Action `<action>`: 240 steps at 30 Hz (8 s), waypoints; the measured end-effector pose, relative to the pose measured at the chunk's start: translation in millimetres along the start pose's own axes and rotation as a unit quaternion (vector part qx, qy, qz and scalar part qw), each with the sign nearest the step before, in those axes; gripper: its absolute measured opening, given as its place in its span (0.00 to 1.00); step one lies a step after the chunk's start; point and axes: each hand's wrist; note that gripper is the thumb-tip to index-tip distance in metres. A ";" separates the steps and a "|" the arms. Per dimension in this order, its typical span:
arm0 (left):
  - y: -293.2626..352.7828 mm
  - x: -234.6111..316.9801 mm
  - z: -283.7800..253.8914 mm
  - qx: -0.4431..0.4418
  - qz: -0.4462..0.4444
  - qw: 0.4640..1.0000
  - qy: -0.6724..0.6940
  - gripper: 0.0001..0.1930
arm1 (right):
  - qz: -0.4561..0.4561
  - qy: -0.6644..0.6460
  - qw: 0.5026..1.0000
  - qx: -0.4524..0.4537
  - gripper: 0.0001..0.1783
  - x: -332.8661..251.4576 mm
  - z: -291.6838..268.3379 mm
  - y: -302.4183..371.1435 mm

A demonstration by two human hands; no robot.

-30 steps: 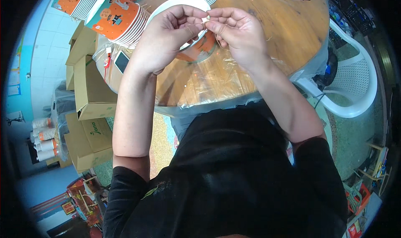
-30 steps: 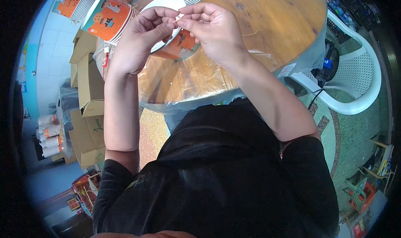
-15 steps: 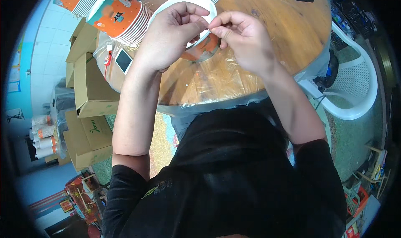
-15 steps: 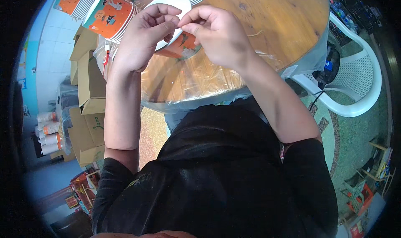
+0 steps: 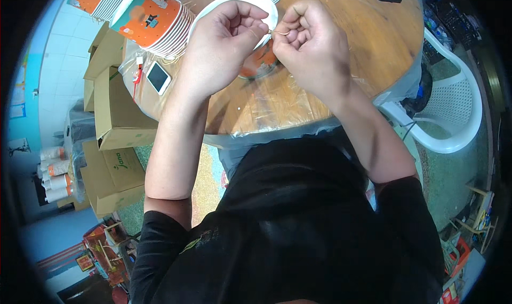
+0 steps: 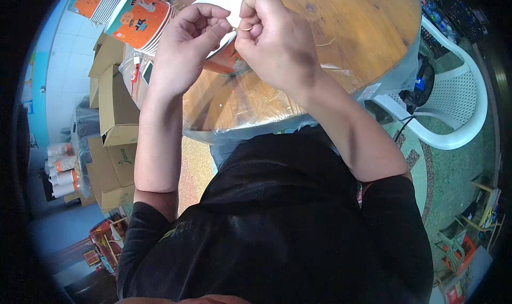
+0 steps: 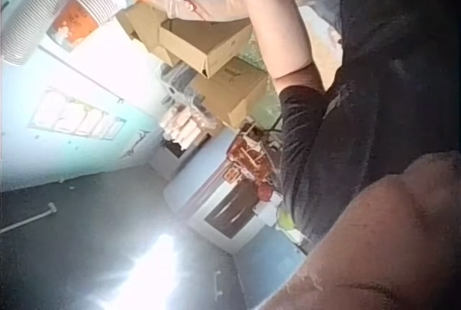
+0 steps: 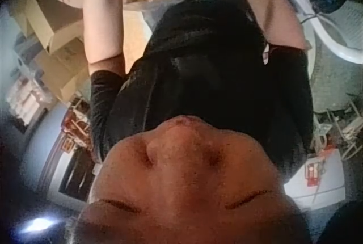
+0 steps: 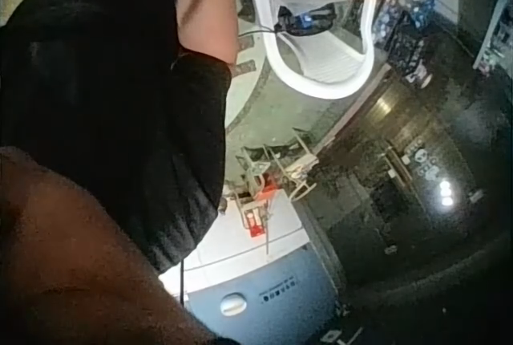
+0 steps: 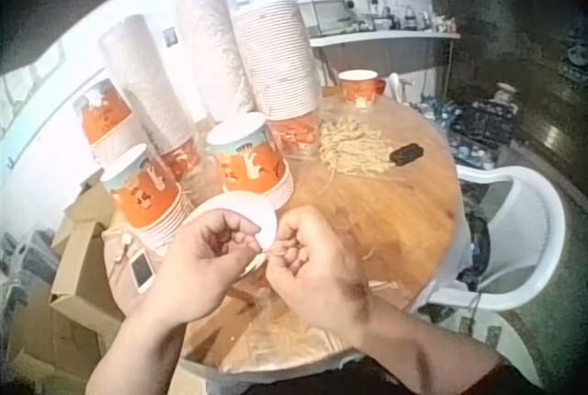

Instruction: Attaching elastic strings to paper cups at a manufacturing table.

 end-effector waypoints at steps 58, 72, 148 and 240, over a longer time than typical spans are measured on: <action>-7.2 3.9 4.5 -0.058 -0.011 0.998 0.019 0.06 | 0.011 0.049 0.999 -0.006 0.06 -9.9 -21.3 1.9; -7.1 13.3 2.5 -0.080 -0.065 0.994 0.025 0.14 | -0.322 0.095 0.919 0.205 0.16 34.4 0.2 -0.3; 84.8 -63.1 -72.6 0.344 0.185 0.840 -0.376 0.19 | 0.224 0.079 0.964 -0.122 0.08 -4.5 -77.7 14.6; 27.7 30.1 4.4 -0.018 0.011 0.913 -0.408 0.21 | 0.170 -0.139 0.975 -0.027 0.05 25.1 -0.4 10.5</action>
Point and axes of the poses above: each hand's wrist, its own y-axis away from the middle knuckle, its own z-axis out of the palm, x = y × z, and after that the axes turned 8 degrees about z, right-handed
